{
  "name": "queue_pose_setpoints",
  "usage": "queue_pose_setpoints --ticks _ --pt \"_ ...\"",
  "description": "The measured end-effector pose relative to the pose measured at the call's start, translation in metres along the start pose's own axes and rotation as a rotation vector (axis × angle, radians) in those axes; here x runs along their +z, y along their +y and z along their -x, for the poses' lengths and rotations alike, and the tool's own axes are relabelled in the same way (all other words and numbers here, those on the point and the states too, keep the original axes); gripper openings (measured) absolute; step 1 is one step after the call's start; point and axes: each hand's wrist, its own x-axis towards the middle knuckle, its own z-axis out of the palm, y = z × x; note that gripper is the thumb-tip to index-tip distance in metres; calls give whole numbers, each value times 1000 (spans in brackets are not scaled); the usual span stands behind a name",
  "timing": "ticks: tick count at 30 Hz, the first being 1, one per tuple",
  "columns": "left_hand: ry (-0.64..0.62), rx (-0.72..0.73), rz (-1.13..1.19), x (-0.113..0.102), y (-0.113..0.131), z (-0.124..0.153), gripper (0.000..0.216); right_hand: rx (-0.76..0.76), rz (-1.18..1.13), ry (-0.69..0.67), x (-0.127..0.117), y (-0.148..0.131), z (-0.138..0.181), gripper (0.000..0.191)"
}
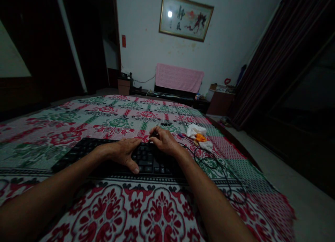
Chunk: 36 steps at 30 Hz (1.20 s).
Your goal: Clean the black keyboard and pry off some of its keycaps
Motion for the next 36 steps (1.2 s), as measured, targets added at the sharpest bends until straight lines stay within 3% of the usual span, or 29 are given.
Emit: queue_pose_setpoints --ticks 18,26,36 --pt "20 9 -11 -1 0 0 123 45 -81 -13 1 15 -4 12" --pt "47 47 -7 1 -1 -1 123 -16 112 51 9 8 -8 12" --pt "28 38 4 1 1 1 126 -41 130 60 10 4 -2 9"
